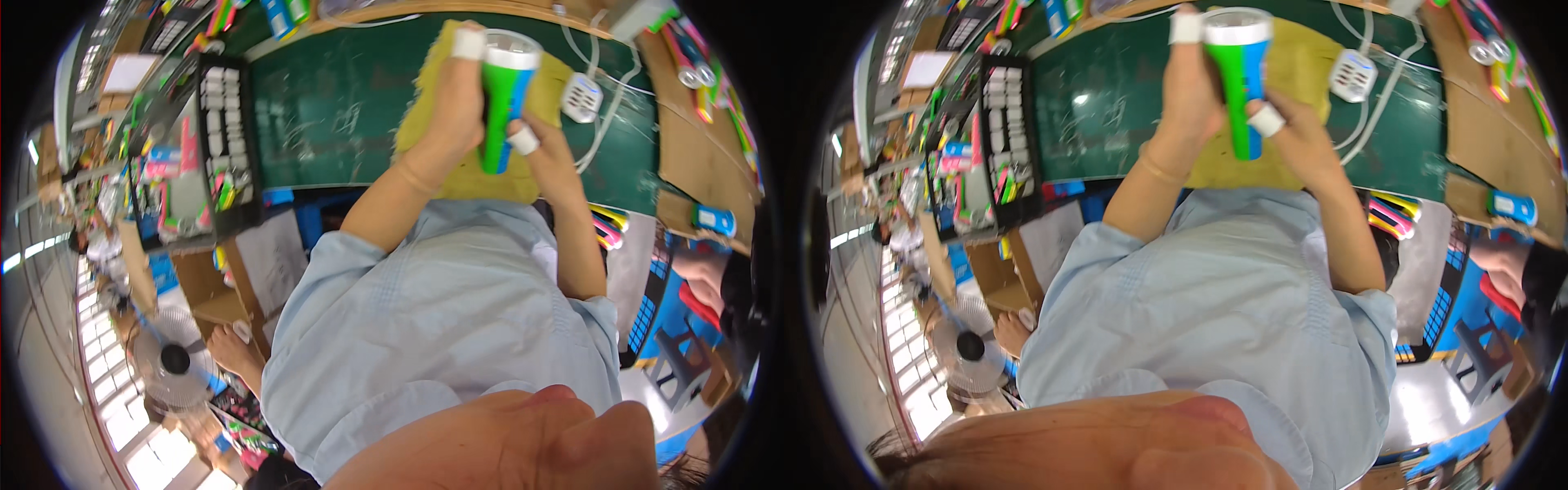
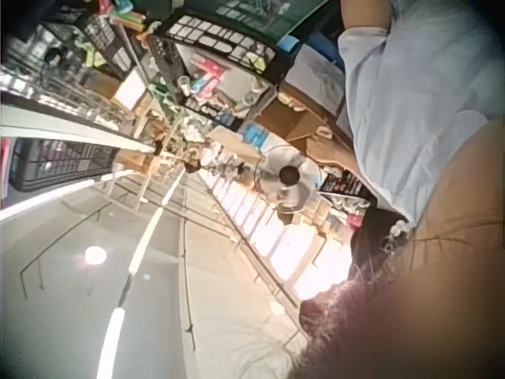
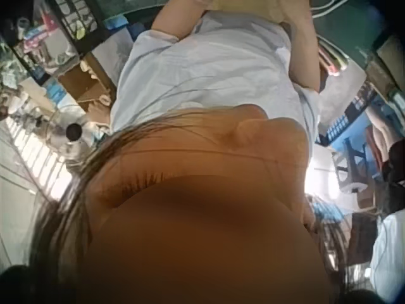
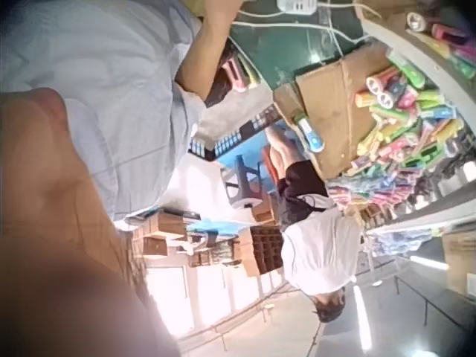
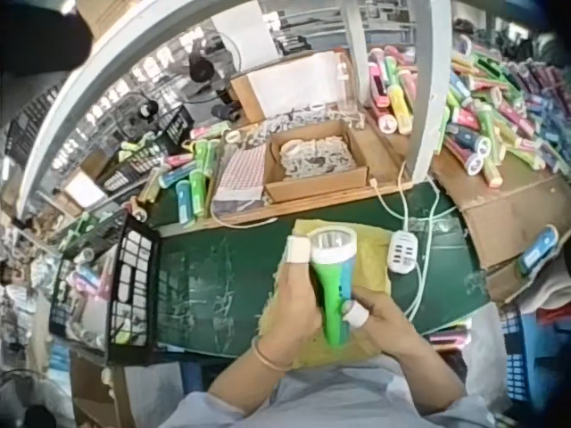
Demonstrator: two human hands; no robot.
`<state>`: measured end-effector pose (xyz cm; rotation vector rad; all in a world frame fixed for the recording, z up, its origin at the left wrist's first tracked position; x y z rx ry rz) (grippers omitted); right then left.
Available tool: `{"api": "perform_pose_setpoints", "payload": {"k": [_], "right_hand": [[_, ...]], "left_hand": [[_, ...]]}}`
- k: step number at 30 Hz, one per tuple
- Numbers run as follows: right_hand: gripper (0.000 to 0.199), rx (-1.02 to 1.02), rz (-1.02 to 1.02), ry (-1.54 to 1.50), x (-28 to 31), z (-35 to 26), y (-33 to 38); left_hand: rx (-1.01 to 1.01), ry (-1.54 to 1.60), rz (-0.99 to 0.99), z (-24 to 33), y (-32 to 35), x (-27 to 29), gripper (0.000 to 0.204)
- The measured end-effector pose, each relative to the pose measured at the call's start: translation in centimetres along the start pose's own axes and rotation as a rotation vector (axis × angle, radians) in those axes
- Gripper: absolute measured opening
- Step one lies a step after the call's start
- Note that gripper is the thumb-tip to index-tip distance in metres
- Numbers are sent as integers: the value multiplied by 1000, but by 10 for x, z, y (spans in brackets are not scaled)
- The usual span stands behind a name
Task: Testing multiple hand-held flashlights for functionality by turning them on and off.
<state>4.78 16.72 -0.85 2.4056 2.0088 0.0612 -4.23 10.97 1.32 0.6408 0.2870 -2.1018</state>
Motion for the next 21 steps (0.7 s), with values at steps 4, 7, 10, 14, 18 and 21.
{"api": "perform_pose_setpoints", "payload": {"k": [4, 7, 10, 14, 18, 21], "right_hand": [[39, -30, 7, -238, -11, 17, -9], [41, -29, -2, -197, -16, 26, -14], [48, -142, -70, -97, -10, 43, -17], [46, -240, -131, -440, -9, 63, -20], [44, -219, 55, -520, 1, 69, -15], [52, -264, 246, -710, 42, 64, -7]], "left_hand": [[-400, -407, 128, 32, 2, 8, 49], [-254, -454, 180, 12, -2, 24, 46], [-106, -225, 280, -11, -12, 43, 44], [5, -82, 154, -30, -25, 34, 50], [16, -129, 54, -29, -31, 27, 55], [-120, -288, -110, -1, -55, 36, 37]]}}
Point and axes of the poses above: each hand's wrist, its own y-axis away from the middle knuckle, its own x-axis out of the back of the hand, z = x × y, the point moved 9 cm from there along -y, towards the middle knuckle, and after that the axes turned 2 degrees about -z, right-handed, at the moved point
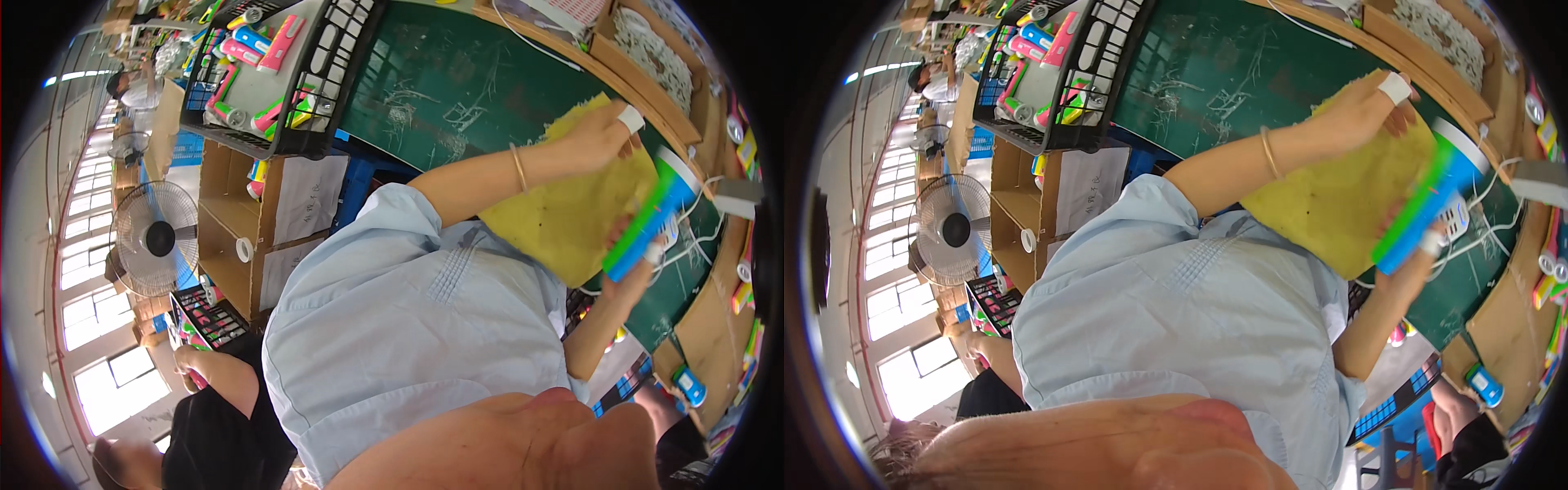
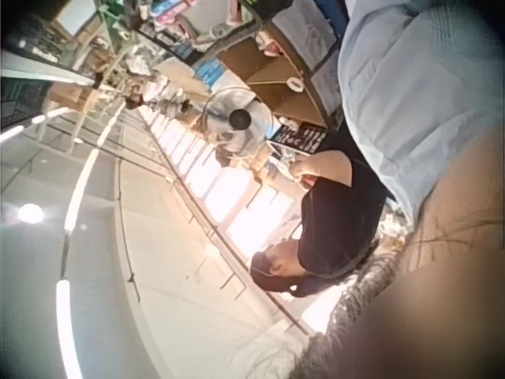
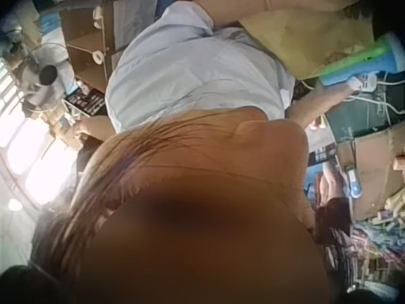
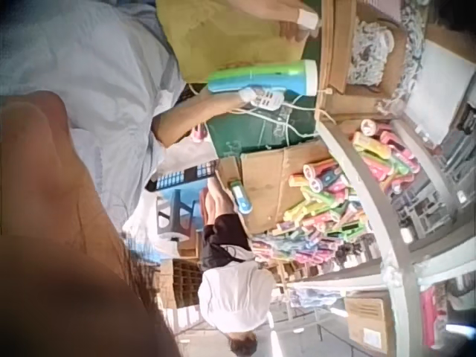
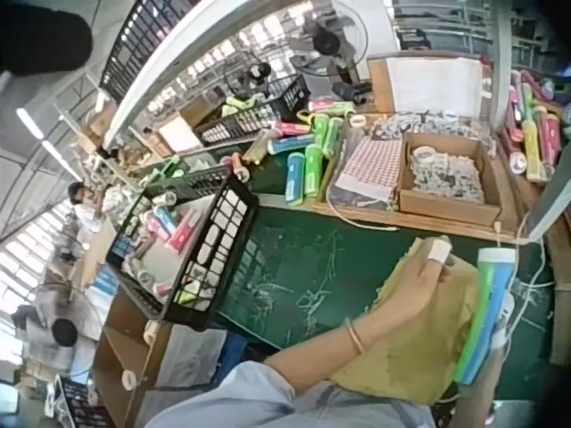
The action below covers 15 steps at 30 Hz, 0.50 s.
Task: Testing multiple hand-held flashlights for functionality by turning them on and off.
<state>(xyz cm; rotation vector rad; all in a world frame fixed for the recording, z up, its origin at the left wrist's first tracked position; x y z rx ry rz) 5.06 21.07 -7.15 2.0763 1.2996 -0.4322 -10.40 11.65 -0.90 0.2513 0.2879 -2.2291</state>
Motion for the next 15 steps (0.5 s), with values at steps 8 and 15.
{"api": "perform_pose_setpoints", "payload": {"k": [8, 15], "right_hand": [[34, 944, 774, 389, 133, -172, 62], [31, 660, 281, 428, 60, -108, 23]], "left_hand": [[-45, -1476, 1160, 91, -54, 313, 47], [53, -1304, 898, 72, -70, 333, 47]]}}
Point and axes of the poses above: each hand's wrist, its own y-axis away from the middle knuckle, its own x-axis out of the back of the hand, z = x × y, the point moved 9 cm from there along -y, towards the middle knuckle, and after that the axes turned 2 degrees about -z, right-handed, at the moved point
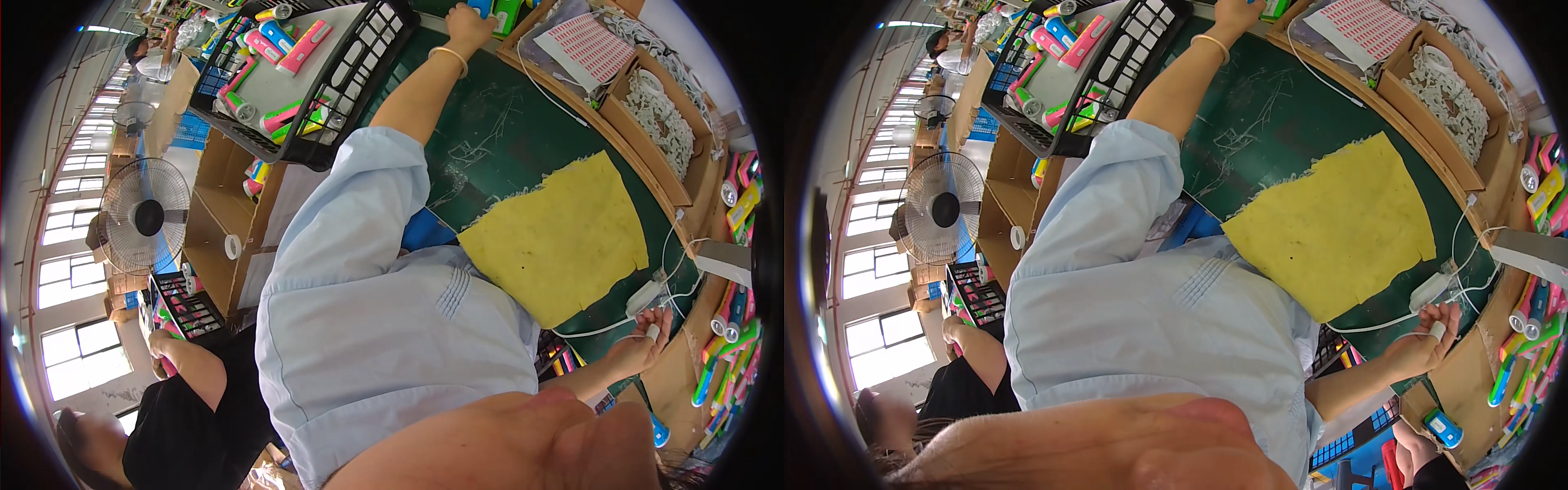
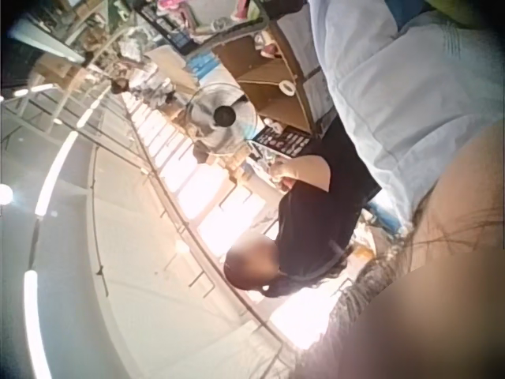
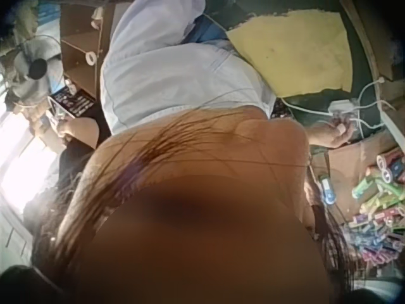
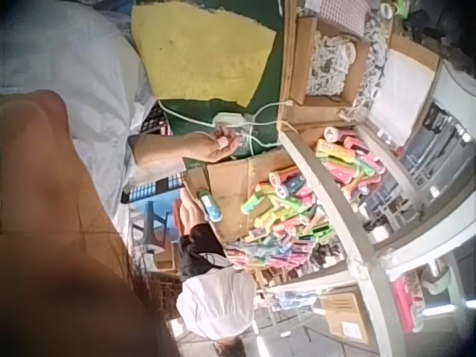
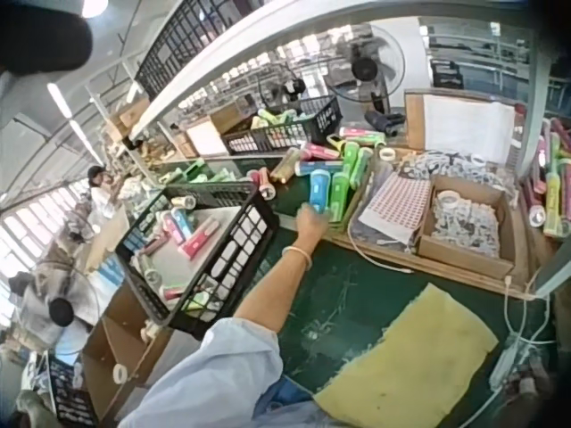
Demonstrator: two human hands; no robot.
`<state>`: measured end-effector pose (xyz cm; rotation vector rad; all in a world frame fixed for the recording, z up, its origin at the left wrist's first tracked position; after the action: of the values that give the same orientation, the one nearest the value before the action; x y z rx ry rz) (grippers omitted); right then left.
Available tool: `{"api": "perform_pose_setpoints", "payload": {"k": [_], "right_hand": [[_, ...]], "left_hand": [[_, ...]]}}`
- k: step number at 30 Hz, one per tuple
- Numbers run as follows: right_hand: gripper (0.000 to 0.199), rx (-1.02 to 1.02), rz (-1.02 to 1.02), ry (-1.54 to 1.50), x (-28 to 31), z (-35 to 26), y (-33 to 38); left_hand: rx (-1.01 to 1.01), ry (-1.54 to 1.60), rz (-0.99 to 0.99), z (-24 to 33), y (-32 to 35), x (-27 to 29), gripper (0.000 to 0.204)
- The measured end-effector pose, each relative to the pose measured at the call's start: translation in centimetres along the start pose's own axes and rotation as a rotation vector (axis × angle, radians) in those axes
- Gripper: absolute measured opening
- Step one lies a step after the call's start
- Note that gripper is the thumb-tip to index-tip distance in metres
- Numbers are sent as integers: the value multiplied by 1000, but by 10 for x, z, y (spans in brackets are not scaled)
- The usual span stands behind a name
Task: Testing multiple hand-held flashlights for functionality by turning them on and off.
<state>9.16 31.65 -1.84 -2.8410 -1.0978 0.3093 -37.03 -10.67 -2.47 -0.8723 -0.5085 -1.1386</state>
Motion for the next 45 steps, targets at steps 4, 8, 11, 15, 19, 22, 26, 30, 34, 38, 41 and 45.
{"api": "perform_pose_setpoints", "payload": {"k": [4, 8, 11, 15, 19, 22, 26, 30, 34, 38, 41, 45], "right_hand": [[27, -139, -198, 34, -64, 1, 26], [34, -121, -358, 34, -118, -1, 47], [43, -140, -465, -48, -159, 4, 57], [40, -407, -471, -413, -198, 7, 71], [37, -278, -141, -331, -168, -26, 72], [40, 580, -37, 4, -137, -106, 83], [44, -41, -428, 327, -163, -18, 81], [46, 146, -651, 245, -170, -9, 104], [29, -332, -455, 86, -125, 12, 80], [39, 6, -464, 293, -124, -29, 36], [34, 253, -702, 436, -156, -41, 30], [32, 285, -680, 452, -163, -41, 28]], "left_hand": [[-50, 965, -187, 58, 65, 28, 62], [-517, 313, 84, 134, 168, 99, 63], [-694, 178, 17, 174, 239, 108, 57], [-988, 188, -19, 213, 308, 120, 48], [-836, 614, -548, 206, 332, 108, 60], [-509, 1035, -958, 190, 339, 86, 75], [-335, 1057, -960, 184, 337, 62, 69], [-56, 1143, -992, 185, 333, 46, 45], [-13, 968, -980, 182, 318, 52, 55], [-8, 768, -1341, 185, 348, 40, 57], [-418, 492, -1230, 199, 351, 46, 51], [-489, 481, -1104, 198, 342, 54, 41]]}}
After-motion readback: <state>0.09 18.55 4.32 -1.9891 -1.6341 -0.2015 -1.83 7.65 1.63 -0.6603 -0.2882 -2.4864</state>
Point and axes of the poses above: each hand's wrist, its own y-axis away from the middle knuckle, its own x-axis out of the back of the hand, z = x × y, the point moved 9 cm from there along -y, towards the middle knuckle, and after that the axes turned 2 degrees about -z, right-handed, at the moved point
